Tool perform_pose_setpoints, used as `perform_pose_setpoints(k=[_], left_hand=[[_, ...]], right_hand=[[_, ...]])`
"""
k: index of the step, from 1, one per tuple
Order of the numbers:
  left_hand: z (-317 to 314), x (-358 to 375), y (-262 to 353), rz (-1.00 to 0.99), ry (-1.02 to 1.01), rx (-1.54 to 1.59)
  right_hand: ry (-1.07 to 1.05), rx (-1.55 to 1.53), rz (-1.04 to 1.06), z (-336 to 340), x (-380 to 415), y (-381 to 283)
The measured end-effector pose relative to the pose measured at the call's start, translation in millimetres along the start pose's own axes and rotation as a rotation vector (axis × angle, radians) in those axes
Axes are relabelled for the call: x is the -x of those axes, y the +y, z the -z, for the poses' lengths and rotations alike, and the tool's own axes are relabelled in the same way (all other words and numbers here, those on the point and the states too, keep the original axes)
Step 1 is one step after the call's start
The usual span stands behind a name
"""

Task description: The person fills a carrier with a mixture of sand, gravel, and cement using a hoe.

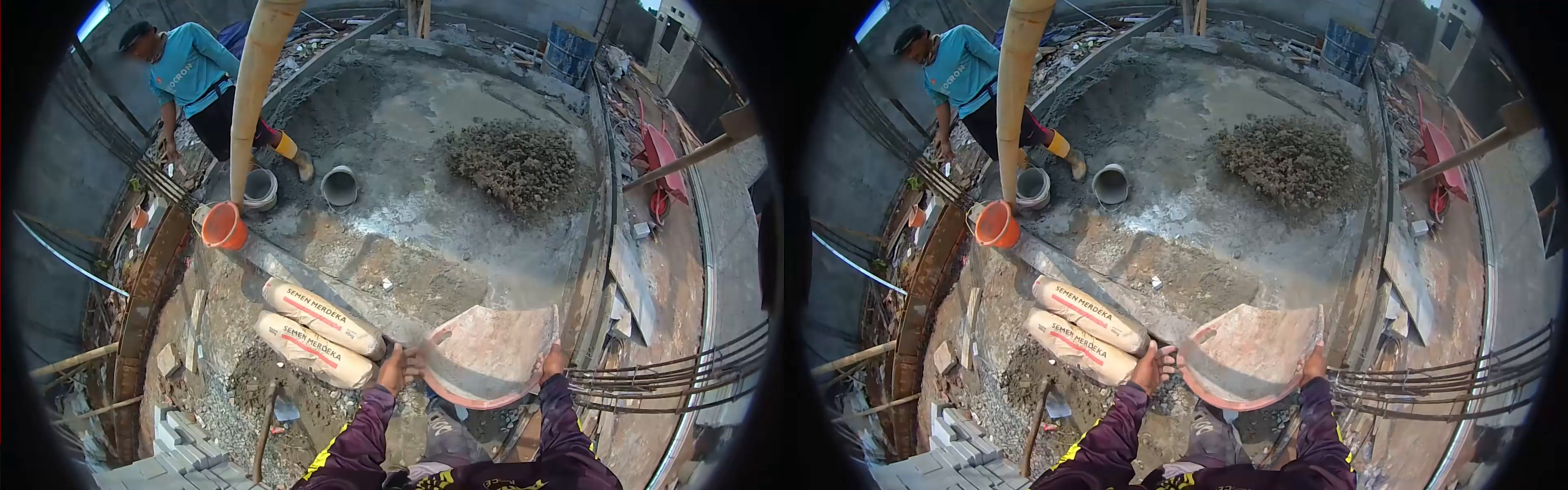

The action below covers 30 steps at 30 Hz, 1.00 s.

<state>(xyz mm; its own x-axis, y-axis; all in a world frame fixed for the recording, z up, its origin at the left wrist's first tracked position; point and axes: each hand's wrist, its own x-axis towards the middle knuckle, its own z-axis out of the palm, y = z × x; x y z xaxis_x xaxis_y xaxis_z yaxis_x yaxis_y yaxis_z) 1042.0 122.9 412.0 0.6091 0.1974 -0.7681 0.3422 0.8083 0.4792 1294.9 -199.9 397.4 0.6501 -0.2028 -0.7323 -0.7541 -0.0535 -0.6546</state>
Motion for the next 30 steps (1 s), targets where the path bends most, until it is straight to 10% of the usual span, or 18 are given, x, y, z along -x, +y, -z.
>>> perform_pose_setpoints(k=[9, 19, 30], left_hand=[[223.5, 244.8, -227.7, -0.097, 0.387, 0.106], [236.1, 408.2, -556.6, -0.132, 0.588, 0.782], [288.4, 559.0, -577.6, -0.616, 1.033, 1.323]], right_hand=[[-0.335, 0.022, 0.117, 32.3, 148.7, 76.6], [-0.926, 0.525, 0.225, -38.1, 365.2, 226.5], [-1.172, 1.193, -0.237, -98.9, 504.3, 460.8]])
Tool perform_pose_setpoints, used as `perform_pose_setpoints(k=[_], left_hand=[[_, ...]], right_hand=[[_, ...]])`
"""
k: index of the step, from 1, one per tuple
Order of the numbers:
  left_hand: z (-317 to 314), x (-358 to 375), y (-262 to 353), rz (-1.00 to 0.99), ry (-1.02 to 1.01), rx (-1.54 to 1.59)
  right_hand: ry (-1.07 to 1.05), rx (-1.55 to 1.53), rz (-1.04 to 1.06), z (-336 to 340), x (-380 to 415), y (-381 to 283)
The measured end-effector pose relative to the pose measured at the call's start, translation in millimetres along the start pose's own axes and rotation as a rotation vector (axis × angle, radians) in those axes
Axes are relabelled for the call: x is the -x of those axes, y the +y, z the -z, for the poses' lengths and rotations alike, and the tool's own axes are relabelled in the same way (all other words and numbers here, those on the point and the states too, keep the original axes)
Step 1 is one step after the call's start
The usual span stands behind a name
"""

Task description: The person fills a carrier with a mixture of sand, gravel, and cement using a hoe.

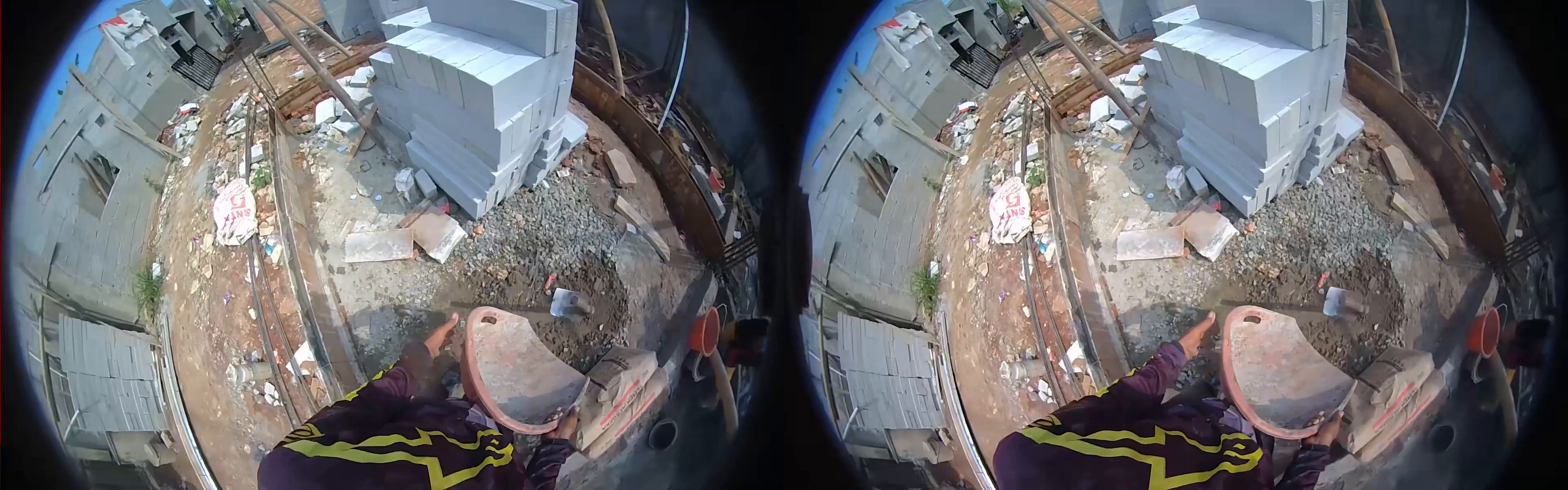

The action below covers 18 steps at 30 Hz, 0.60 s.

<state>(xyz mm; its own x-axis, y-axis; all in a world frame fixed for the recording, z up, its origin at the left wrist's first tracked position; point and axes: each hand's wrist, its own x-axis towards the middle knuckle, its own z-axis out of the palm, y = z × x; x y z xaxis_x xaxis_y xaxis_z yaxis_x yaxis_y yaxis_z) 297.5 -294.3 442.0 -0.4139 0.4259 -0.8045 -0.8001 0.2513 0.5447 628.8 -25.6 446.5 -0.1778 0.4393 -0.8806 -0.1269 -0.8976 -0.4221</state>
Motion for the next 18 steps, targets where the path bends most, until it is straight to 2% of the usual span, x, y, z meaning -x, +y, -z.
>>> perform_pose_setpoints(k=[1, 2, 3, 4, 5, 7, 8, 10, 11, 12, 13, 14, 15, 16, 18], left_hand=[[10.8, -3.5, 18.4, -0.080, 0.085, 0.058], [23.3, -7.4, 30.2, -0.083, 0.081, 0.158], [23.3, -8.3, 43.2, -0.072, 0.054, 0.244], [31.4, -9.3, 59.5, -0.164, -0.077, 0.364], [38.8, -10.9, 74.8, -0.217, -0.092, 0.377], [52.4, -23.5, 90.4, -0.290, -0.122, 0.390], [58.3, -33.5, 98.5, -0.263, -0.081, 0.388], [61.5, -46.9, 109.7, -0.225, 0.117, 0.310], [55.1, -54.8, 108.7, -0.158, 0.191, 0.236], [57.4, -65.9, 109.5, -0.102, 0.157, 0.272], [64.1, -76.2, 111.3, -0.036, 0.132, 0.307], [65.1, -84.2, 116.5, -0.043, 0.036, 0.221], [60.8, -94.8, 126.6, -0.077, -0.069, 0.158], [53.9, -107.5, 137.4, -0.081, -0.045, 0.143], [48.7, -133.7, 156.7, -0.130, 0.030, 0.138]], right_hand=[[-0.078, -0.016, -0.069, -19.1, -20.6, 1.0], [-0.058, 0.038, -0.139, -44.5, -25.5, -1.0], [-0.143, 0.127, -0.151, -63.8, -40.9, -2.3], [-0.214, 0.202, -0.157, -79.3, -61.1, -0.7], [-0.277, 0.269, -0.165, -94.5, -80.1, 0.7], [-0.378, 0.316, -0.323, -118.3, -120.3, -3.8], [-0.382, 0.264, -0.399, -131.9, -131.1, -5.5], [-0.444, 0.313, -0.373, -149.6, -156.2, 3.0], [-0.402, 0.352, -0.344, -153.8, -167.9, 10.2], [-0.382, 0.466, -0.224, -152.2, -184.3, 20.3], [-0.374, 0.456, -0.237, -141.1, -206.1, 32.0], [-0.245, 0.408, -0.220, -145.9, -201.1, 38.7], [-0.158, 0.577, -0.069, -158.6, -182.5, 37.7], [-0.074, 0.719, -0.075, -182.5, -157.0, 29.9], [-0.010, 0.827, -0.042, -188.4, -172.4, 39.4]])
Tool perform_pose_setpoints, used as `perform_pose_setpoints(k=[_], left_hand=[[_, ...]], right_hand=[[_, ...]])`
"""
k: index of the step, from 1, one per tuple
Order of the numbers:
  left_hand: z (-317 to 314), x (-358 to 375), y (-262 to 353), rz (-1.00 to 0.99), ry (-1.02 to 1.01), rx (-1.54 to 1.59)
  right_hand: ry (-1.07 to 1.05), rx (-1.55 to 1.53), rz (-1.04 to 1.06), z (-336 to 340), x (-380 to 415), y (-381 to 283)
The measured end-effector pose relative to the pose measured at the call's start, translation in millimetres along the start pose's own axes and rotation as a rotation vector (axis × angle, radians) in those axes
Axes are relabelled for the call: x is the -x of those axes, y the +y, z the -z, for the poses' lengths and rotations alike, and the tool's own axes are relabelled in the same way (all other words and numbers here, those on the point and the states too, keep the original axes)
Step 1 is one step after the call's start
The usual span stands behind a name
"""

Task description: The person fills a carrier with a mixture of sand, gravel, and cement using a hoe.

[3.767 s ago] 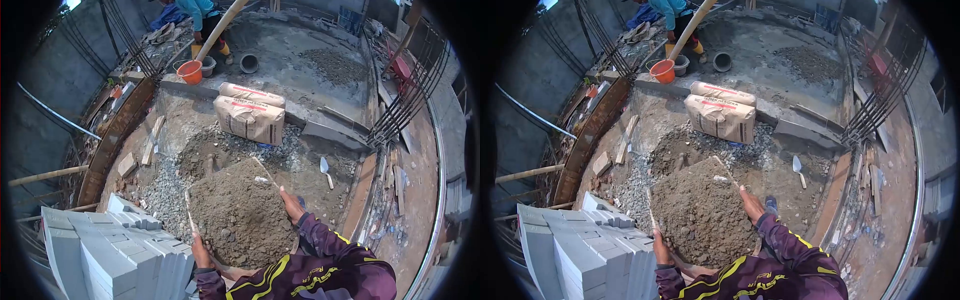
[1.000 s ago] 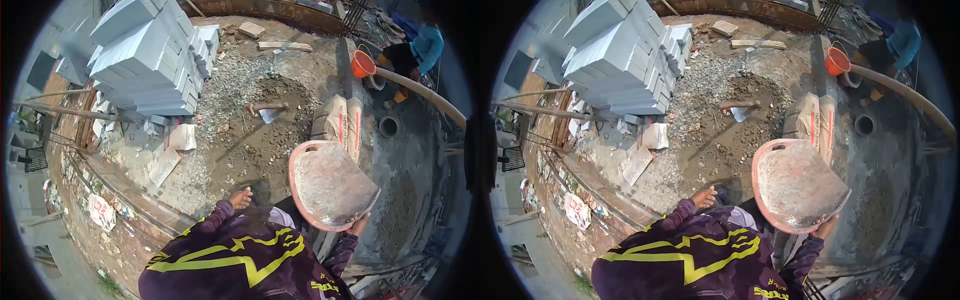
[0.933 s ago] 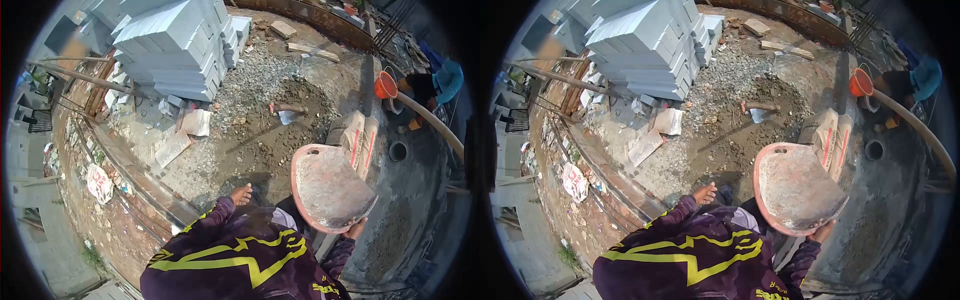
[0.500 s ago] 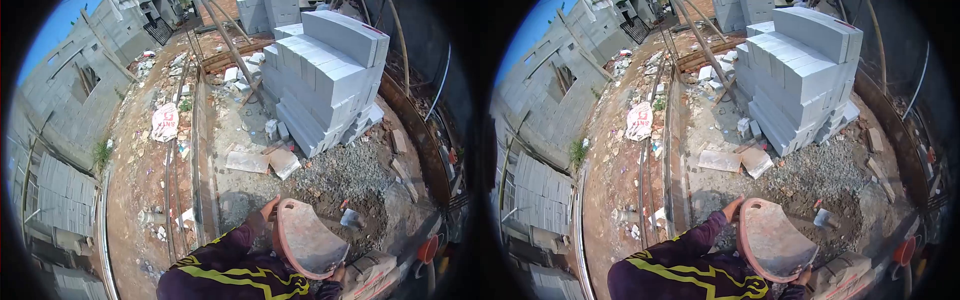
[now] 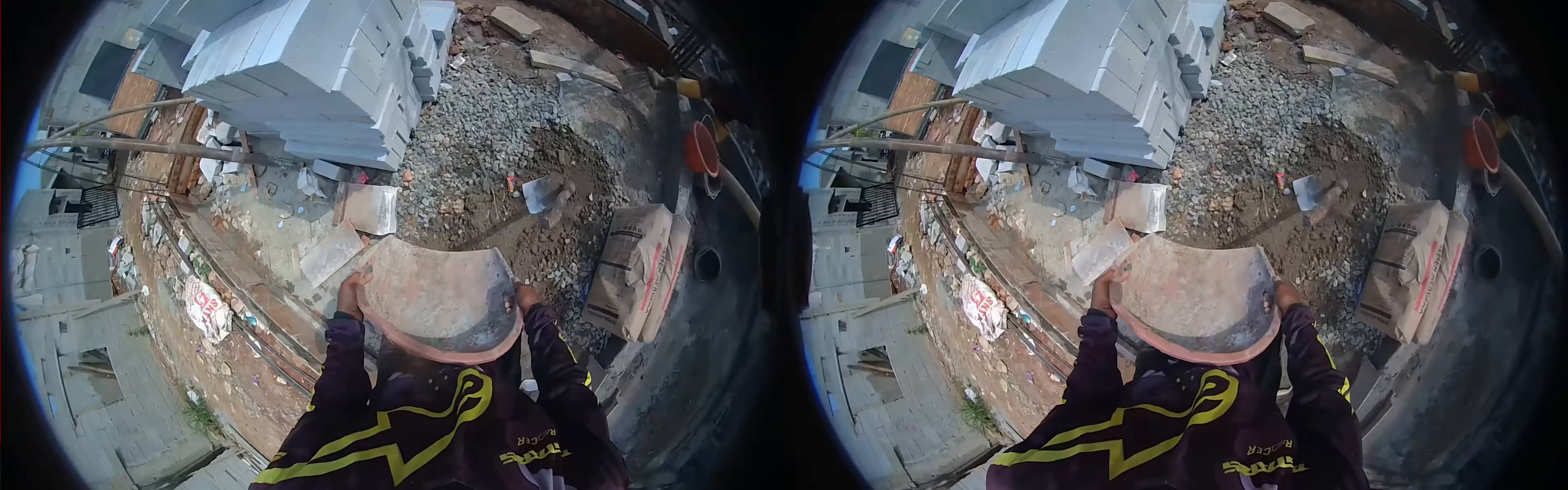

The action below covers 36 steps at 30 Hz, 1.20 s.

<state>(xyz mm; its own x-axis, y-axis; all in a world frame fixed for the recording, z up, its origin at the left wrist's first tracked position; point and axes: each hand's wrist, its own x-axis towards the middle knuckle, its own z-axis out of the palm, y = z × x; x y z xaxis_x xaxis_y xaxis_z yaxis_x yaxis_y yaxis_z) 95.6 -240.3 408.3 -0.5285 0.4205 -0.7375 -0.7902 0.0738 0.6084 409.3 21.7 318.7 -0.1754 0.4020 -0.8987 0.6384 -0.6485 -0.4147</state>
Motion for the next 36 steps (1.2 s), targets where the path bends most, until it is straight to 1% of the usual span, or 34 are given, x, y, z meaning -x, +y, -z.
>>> perform_pose_setpoints(k=[1, 3, 4, 5, 6, 7, 9, 10, 12, 13, 14, 15, 16, 17, 18, 19, 21, 22, 23, 24, 25, 26, 28, 29, 30, 31, 32, 33, 34, 36], left_hand=[[1.6, -23.3, 5.4, 0.075, -0.006, -0.063], [10.3, -84.9, 17.8, 0.223, -0.023, -0.200], [30.1, -124.3, 9.8, 0.206, -0.062, -0.268], [47.9, -188.0, -1.5, 0.167, -0.125, -0.332], [54.8, -221.3, -8.3, 0.287, -0.121, -0.348], [67.4, -257.6, -18.1, 0.407, -0.118, -0.365], [71.7, -295.0, -38.2, 0.474, 0.049, -0.729], [100.1, -310.7, -61.1, 0.481, 0.072, -0.777], [149.0, -369.3, -112.2, 0.436, 0.085, -0.867], [167.9, -377.7, -137.5, 0.448, 0.137, -0.975], [187.7, -388.7, -163.0, 0.456, 0.182, -1.086], [204.9, -400.4, -187.1, 0.464, 0.221, -1.201], [193.8, -388.8, -193.7, 0.465, 0.263, -1.199], [215.0, -397.5, -214.5, 0.469, 0.267, -1.275], [243.6, -411.2, -236.9, 0.463, 0.268, -1.349], [271.7, -419.3, -258.1, 0.459, 0.265, -1.426], [278.9, -423.4, -284.3, 0.298, 0.286, -1.382], [254.0, -420.2, -278.2, 0.244, 0.280, -1.406], [239.8, -426.1, -279.7, 0.180, 0.268, -1.425], [251.9, -440.4, -295.8, 0.135, 0.246, -1.292], [249.4, -461.7, -302.6, 0.110, 0.258, -1.278], [240.0, -488.7, -303.5, 0.088, 0.272, -1.267], [234.8, -493.4, -304.9, 0.088, 0.288, -1.268], [229.2, -492.8, -305.6, 0.084, 0.284, -1.272], [219.4, -485.3, -299.7, 0.083, 0.280, -1.281], [207.0, -465.7, -293.1, 0.107, 0.302, -1.357], [193.4, -437.2, -284.6, 0.128, 0.322, -1.432], [194.7, -415.2, -278.9, 0.189, 0.338, -1.454], [198.4, -397.7, -276.6, 0.244, 0.351, -1.474], [243.5, -381.3, -296.6, 0.267, 0.344, -1.735]], right_hand=[[0.014, -0.041, 0.040, -8.8, -35.0, 25.2], [0.004, -0.198, -0.030, -28.4, -70.0, 53.1], [-0.019, -0.310, -0.145, -36.6, -82.2, 68.3], [-0.036, -0.430, -0.227, -46.4, -104.2, 65.6], [0.048, -0.383, -0.235, -58.9, -119.7, 76.1], [0.079, -0.414, -0.317, -73.7, -127.9, 100.0], [0.131, -0.485, -0.446, -108.7, -174.8, 140.6], [0.145, -0.422, -0.488, -127.5, -192.3, 166.0], [0.286, -0.026, -0.266, -161.8, -265.6, 288.1], [0.381, 0.186, -0.184, -178.5, -301.0, 344.9], [0.331, -0.042, -0.365, -188.0, -271.7, 277.2], [0.394, -0.096, -0.441, -202.5, -287.7, 298.6], [0.454, -0.141, -0.526, -220.7, -297.6, 339.4], [0.515, -0.183, -0.595, -233.8, -309.0, 366.3], [0.487, -0.308, -0.661, -238.9, -311.6, 365.8], [0.514, -0.350, -0.638, -246.5, -313.6, 363.3], [0.571, -0.430, -0.582, -257.6, -325.2, 376.2], [0.604, -0.436, -0.499, -262.4, -337.6, 401.3], [0.665, -0.381, -0.416, -260.1, -354.8, 404.3], [0.722, -0.330, -0.322, -253.6, -382.3, 394.7], [0.774, -0.276, -0.228, -245.7, -406.8, 382.6], [0.724, -0.356, -0.204, -237.2, -426.9, 368.5], [0.622, -0.503, -0.182, -220.4, -436.3, 346.6], [0.640, -0.495, -0.162, -221.5, -432.2, 349.1], [0.657, -0.488, -0.147, -228.1, -416.1, 356.8], [0.673, -0.492, -0.122, -236.5, -400.8, 359.8], [0.642, -0.554, -0.247, -242.6, -373.0, 354.9], [0.660, -0.539, -0.257, -250.5, -350.3, 382.9], [0.697, -0.420, -0.132, -258.8, -330.5, 443.2], [0.547, 0.153, -0.331, -262.8, -304.0, 471.8]])
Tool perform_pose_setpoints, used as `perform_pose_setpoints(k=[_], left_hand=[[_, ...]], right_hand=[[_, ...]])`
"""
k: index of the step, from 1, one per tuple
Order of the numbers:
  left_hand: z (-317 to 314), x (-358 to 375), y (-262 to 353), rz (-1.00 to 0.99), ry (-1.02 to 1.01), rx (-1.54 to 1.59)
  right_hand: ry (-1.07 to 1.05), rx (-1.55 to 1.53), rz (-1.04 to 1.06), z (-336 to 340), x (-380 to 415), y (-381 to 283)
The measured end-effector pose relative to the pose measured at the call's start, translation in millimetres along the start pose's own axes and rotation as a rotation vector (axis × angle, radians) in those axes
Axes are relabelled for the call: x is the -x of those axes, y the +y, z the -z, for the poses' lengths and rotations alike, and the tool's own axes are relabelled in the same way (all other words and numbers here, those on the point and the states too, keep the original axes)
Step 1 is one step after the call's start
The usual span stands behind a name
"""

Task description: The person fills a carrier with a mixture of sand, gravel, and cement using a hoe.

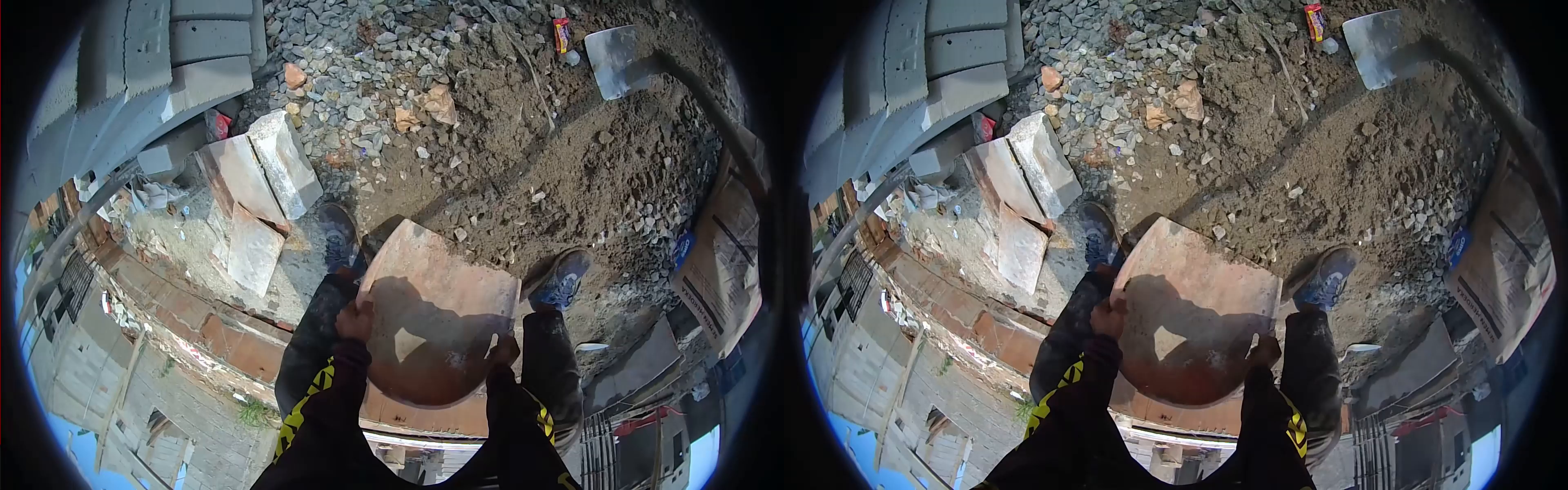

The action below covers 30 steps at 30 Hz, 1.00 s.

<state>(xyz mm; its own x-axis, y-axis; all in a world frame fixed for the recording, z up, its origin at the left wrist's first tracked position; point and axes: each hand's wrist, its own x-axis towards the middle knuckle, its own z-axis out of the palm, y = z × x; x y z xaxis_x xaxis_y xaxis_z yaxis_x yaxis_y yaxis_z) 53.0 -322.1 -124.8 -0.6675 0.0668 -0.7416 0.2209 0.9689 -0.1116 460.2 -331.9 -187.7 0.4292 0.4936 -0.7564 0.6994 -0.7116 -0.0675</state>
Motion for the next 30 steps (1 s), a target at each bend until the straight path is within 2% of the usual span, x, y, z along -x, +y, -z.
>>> perform_pose_setpoints(k=[1, 3, 4, 5, 6, 7, 8, 9, 10, 11, 12, 13, 15, 18, 20, 21, 22, 23, 24, 25, 26, 27, 29, 30], left_hand=[[-5.3, -1.9, -0.8, 0.000, -0.006, -0.020], [-17.9, -5.4, -1.0, 0.004, -0.028, -0.068], [-22.3, -9.3, -1.1, -0.027, -0.025, 0.047], [-19.1, -13.3, 9.5, -0.054, -0.022, 0.162], [-19.0, -18.2, 17.1, -0.078, -0.023, 0.275], [-22.5, -28.8, 23.1, -0.084, 0.004, 0.371], [-27.0, -50.8, 34.5, -0.105, 0.031, 0.475], [-36.8, -85.3, 35.5, -0.179, 0.167, 0.408], [-3.1, -84.5, 85.7, -0.056, 0.007, 0.459], [-12.6, -106.2, 77.3, -0.068, 0.000, 0.602], [-10.4, -118.3, 69.6, -0.093, -0.026, 0.515], [-15.5, -128.7, 61.8, -0.182, 0.009, 0.465], [-17.1, -141.6, 55.9, -0.173, -0.071, 0.363], [-6.6, -117.3, 111.8, -0.510, 0.298, 0.043], [44.9, -46.1, 200.0, -0.480, -0.088, 0.520], [75.1, -5.9, 244.2, -0.522, -0.412, 0.703], [124.5, 60.1, 295.0, -0.409, -0.735, 0.840], [147.0, 101.5, 324.3, -0.514, -0.969, 0.837], [170.1, 148.0, 350.7, -0.601, -1.140, 0.861], [186.5, 192.5, 371.6, -0.743, -1.247, 0.928], [194.6, 231.1, 388.5, -0.960, -1.234, 0.957], [211.4, 267.6, 399.8, -0.986, -1.275, 0.958], [220.2, 316.2, 411.4, -1.507, -0.748, 0.931], [223.0, 330.3, 407.1, -1.507, -0.772, 0.956]], right_hand=[[-0.037, 0.290, 0.009, 1.3, 7.7, 17.5], [0.078, 0.942, 0.212, -13.4, -2.9, 18.6], [0.021, 0.748, 0.125, -19.2, -15.3, 15.9], [-0.068, 0.247, -0.108, -22.1, -30.0, -4.0], [-0.072, -0.420, -0.380, -20.6, -41.1, -30.6], [-0.046, -0.736, -0.506, -12.5, -52.4, -67.3], [-0.007, -0.725, -0.297, -10.8, -74.5, -95.2], [0.036, -0.716, -0.088, -9.2, -96.6, -123.8], [0.019, -0.748, -0.154, -3.3, -101.3, -149.0], [0.007, -0.786, -0.209, 2.6, -102.3, -165.6], [0.010, -0.735, -0.196, -6.6, -111.3, -145.2], [0.070, -0.647, -0.114, 1.3, -100.9, -164.8], [0.056, -0.309, -0.079, 6.5, -113.0, -149.9], [-0.185, -0.093, -0.123, 68.3, -171.4, -122.8], [-0.182, -0.790, -0.148, 198.0, -134.0, -240.0], [-0.137, -1.000, -0.086, 253.1, -145.2, -264.2], [-0.058, -1.024, 0.072, 310.9, -151.1, -290.9], [-0.040, -1.099, 0.208, 368.1, -142.8, -329.1], [-0.002, -0.996, 0.381, 412.5, -134.0, -365.0], [0.057, -0.449, 0.821, 434.2, -161.6, -360.0], [-0.120, -0.592, 0.655, 443.6, -162.0, -381.3], [-0.294, -0.725, 0.486, 450.3, -164.2, -404.2], [-0.365, -0.375, 0.356, 391.3, -121.7, -449.5], [-0.430, -0.300, 0.311, 350.3, -104.8, -463.8]])
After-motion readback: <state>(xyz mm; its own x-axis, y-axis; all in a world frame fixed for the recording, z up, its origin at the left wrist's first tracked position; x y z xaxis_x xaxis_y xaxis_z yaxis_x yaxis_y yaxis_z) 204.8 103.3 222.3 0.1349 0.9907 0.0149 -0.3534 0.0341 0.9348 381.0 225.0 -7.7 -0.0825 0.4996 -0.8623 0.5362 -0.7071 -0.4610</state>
